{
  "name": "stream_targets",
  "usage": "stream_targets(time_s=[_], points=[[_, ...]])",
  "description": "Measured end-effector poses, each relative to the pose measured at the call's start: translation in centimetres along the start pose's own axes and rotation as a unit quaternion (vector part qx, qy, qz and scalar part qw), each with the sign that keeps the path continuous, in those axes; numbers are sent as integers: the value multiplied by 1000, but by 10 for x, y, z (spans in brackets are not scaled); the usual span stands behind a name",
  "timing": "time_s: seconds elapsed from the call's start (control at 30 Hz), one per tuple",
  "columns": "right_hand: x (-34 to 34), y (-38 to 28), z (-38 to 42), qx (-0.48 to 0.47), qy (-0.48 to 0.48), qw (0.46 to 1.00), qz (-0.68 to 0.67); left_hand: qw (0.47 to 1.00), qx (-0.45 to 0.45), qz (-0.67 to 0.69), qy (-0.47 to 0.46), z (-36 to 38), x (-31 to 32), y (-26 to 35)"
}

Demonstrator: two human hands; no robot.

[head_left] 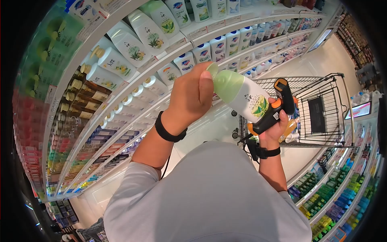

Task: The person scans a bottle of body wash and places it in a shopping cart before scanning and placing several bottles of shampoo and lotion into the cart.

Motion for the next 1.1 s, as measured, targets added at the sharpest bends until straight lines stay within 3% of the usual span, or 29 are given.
stream_targets(time_s=[0.13, 0.2, 0.33, 0.4, 0.47, 0.53, 0.7, 0.93, 0.97, 1.0, 1.1], points=[[4, -3, 1, -2, -12, 1000, -22, 994, -26, 109, 21, 1, -3, 5], [12, -8, 2, 1, -31, 999, -34, 985, -27, 169, -20, 1, 0, 7], [29, -21, 11, 1, -73, 996, -56, 988, 25, 154, 9, 9, -15, 38], [50, -29, 18, -20, -96, 994, -58, 985, 112, 133, 13, 10, -34, 63], [50, -38, 27, -19, -59, 996, -62, 990, 39, 133, -3, 17, -39, 75], [91, -35, 29, -5, -54, 999, -4, 989, 81, 121, -34, 19, -44, 89], [105, -52, 40, -9, -167, 986, -10, 972, 179, 117, -98, 19, -49, 115], [128, -63, 46, -19, -179, 983, 39, 948, 251, 120, -156, 16, -51, 127], [125, -61, 44, -20, -217, 976, 13, 944, 261, 121, -164, 15, -53, 128], [112, -57, 31, -15, -343, 934, -102, 940, 269, 122, -170, 16, -53, 129], [116, -59, 30, -30, -343, 934, -98, 932, 287, 125, -184, 17, -52, 134]])
Point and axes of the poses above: each hand's wrist, its own z-axis away from the middle knuckle, its own x-axis out of the palm, y = z × x, the point moved 7 cm from there along -z, towards the middle knuckle, and after that the axes turned 14 degrees about -z, right-handed, at the moved point
